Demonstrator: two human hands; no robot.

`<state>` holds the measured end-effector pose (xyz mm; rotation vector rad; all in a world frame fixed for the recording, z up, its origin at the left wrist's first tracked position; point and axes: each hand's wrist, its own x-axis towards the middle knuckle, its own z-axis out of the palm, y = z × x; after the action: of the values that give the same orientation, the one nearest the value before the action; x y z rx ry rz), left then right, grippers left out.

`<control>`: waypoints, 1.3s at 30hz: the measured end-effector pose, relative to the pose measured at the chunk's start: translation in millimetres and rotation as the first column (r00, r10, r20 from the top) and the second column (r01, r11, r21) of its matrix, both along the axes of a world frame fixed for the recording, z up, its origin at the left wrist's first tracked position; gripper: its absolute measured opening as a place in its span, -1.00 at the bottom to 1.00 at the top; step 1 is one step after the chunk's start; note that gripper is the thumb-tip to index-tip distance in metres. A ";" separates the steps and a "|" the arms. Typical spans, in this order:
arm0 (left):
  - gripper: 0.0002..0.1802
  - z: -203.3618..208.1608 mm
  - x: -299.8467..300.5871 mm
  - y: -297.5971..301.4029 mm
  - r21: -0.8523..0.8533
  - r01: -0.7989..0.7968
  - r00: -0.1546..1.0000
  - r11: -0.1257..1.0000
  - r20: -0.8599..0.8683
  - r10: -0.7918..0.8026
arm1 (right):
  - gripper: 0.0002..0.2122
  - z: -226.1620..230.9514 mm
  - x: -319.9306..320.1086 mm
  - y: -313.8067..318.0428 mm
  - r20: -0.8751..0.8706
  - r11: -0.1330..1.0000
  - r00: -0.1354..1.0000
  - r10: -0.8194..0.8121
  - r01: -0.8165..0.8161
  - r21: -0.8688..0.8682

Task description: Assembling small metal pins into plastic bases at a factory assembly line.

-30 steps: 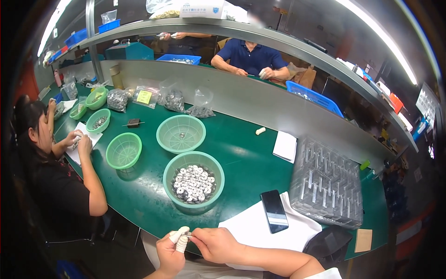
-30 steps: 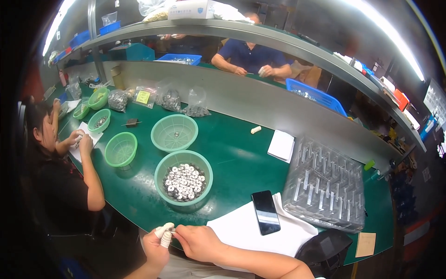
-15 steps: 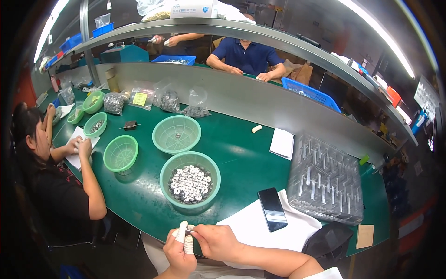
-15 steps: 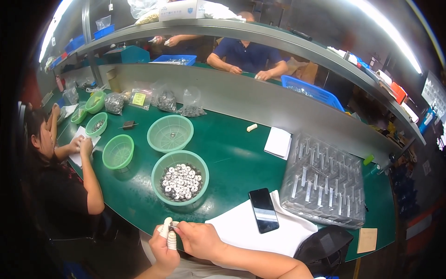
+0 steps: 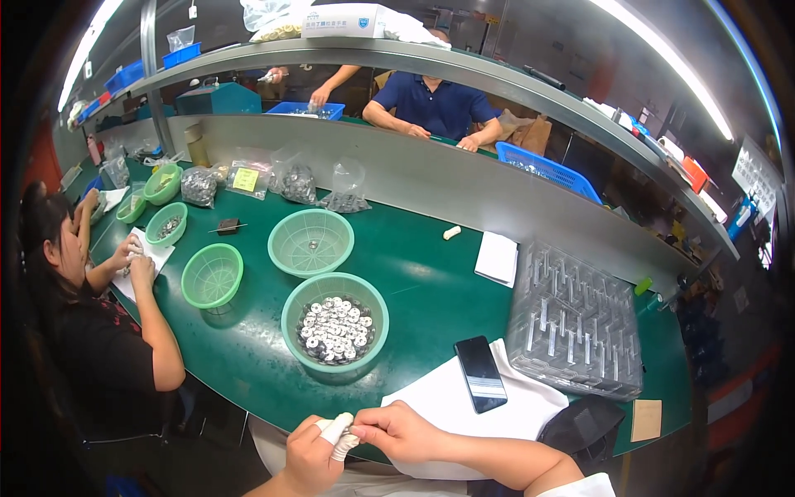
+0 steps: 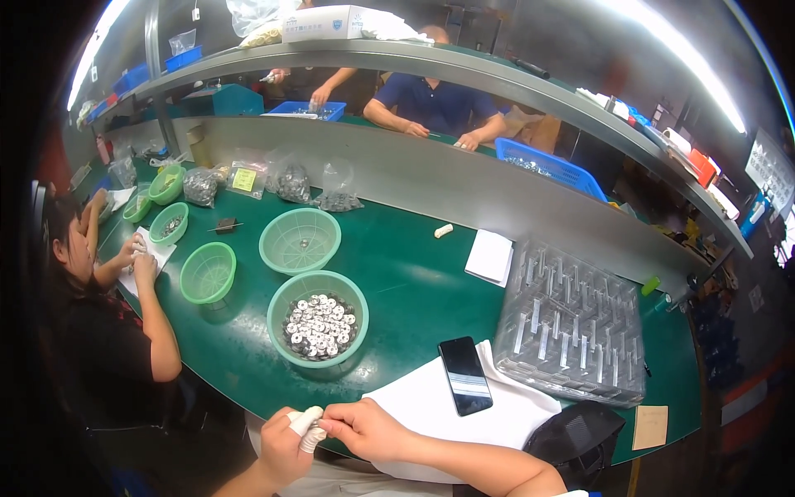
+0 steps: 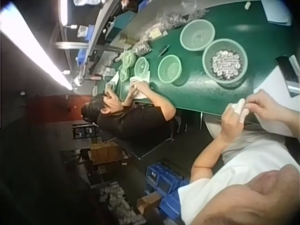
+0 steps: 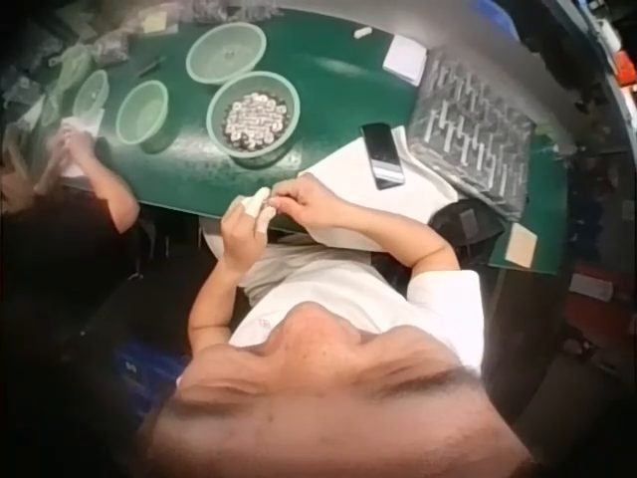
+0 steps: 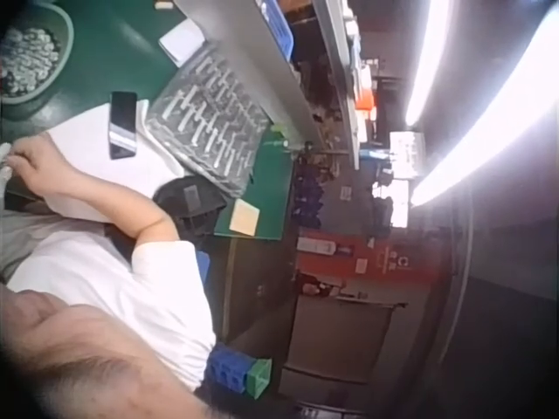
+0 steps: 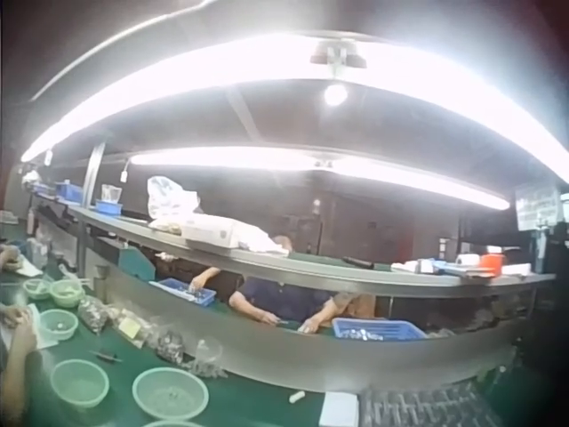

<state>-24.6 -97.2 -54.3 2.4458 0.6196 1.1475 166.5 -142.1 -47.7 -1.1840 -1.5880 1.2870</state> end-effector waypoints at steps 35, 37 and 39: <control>-0.67 -12.7 2.8 -3.5 -0.112 0.026 0.998 0.993 -0.055 -0.032 | -0.75 -28.1 25.4 0.0 -0.049 0.991 0.998 0.049 -0.055 -0.120; -0.72 -23.1 5.5 5.0 -0.051 0.089 0.996 0.995 -0.009 -0.090 | -0.73 -26.4 28.1 1.0 -0.094 0.974 0.983 0.155 -0.168 -0.151; -0.76 -27.8 4.4 8.5 0.032 0.137 0.987 0.990 -0.084 -0.133 | -0.72 -21.8 26.6 1.0 -0.104 0.968 0.980 0.170 -0.186 -0.167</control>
<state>-20.2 -88.7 -82.1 2.5344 0.4510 1.0193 193.1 -141.1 -69.5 -1.0910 -1.5692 1.6032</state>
